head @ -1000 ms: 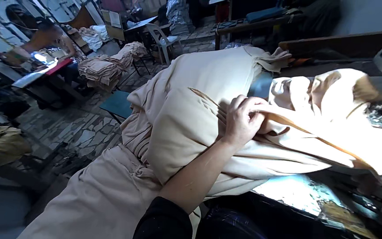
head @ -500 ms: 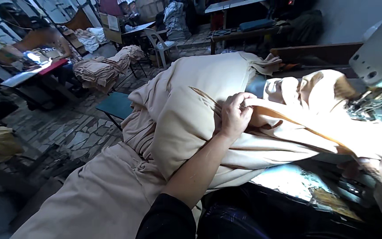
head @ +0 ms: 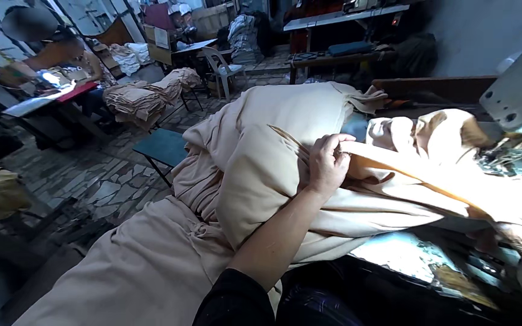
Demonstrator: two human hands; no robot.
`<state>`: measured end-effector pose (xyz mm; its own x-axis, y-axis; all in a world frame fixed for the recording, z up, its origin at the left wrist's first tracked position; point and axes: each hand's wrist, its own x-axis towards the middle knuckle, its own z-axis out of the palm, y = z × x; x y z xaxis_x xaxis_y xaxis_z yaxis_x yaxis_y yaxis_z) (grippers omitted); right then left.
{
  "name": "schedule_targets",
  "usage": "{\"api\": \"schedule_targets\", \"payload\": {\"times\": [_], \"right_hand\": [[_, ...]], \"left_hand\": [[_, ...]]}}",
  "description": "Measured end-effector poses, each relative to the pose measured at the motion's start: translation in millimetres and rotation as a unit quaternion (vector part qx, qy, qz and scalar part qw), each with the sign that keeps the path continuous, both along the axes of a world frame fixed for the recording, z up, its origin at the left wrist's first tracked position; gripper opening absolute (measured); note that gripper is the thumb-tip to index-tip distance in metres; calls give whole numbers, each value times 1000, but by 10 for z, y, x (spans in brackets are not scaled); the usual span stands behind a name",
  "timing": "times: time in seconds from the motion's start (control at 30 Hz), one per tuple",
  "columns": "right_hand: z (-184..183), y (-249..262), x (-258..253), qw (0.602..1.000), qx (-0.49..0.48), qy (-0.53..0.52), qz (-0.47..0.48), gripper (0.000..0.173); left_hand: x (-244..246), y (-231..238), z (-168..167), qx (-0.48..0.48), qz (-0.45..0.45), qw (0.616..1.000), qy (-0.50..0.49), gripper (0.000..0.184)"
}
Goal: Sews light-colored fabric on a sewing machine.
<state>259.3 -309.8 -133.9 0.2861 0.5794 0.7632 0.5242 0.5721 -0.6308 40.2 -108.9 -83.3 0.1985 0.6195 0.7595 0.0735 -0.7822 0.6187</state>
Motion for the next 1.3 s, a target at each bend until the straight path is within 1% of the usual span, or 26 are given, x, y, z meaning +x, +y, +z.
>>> {"api": "schedule_targets", "payload": {"times": [0.07, 0.13, 0.2, 0.27, 0.33, 0.4, 0.47, 0.6, 0.77, 1.0, 1.17, 1.3], "right_hand": [[65, -6, -98, 1000, 4, 13, -21, 12], [35, 10, -66, 1000, 10, 8, -15, 9], [61, 30, -123, 1000, 10, 18, -6, 11], [116, 2, -191, 999, 6, 30, -23, 14], [126, -1, -188, 999, 12, 26, -31, 14], [119, 14, -182, 1000, -3, 26, -17, 15], [125, -23, -108, 1000, -16, 6, -9, 13], [44, -10, -3, 1000, -5, -27, -11, 10], [140, -29, -106, 1000, -10, -20, -11, 11], [-1, -7, 36, 1000, -16, -22, -10, 12], [-61, 2, 125, 999, -14, -36, 4, 12], [66, -30, -20, 1000, -28, -13, -5, 10]], "left_hand": [[16, 4, -18, -1, -2, 1000, -8, 30], [29, 17, -39, 2, -1, 1000, -20, 29], [-35, 3, -13, 4, 2, 1000, -2, 30], [-38, -30, -3, -2, -5, 1000, 15, 31], [27, -22, -27, 4, 1, 1000, 8, 31], [-14, -5, -27, 9, 11, 1000, 5, 29], [-11, 18, -43, 12, 1, 1000, 0, 29], [16, 35, -63, 18, -6, 1000, -12, 30], [-2, 8, -23, 19, -4, 1000, -13, 28], [9, 8, -20, 22, -8, 1000, -16, 27], [-1, 1, -9, 24, 1, 1000, 6, 32], [7, 1, -9, 30, 5, 1000, 2, 31]]}}
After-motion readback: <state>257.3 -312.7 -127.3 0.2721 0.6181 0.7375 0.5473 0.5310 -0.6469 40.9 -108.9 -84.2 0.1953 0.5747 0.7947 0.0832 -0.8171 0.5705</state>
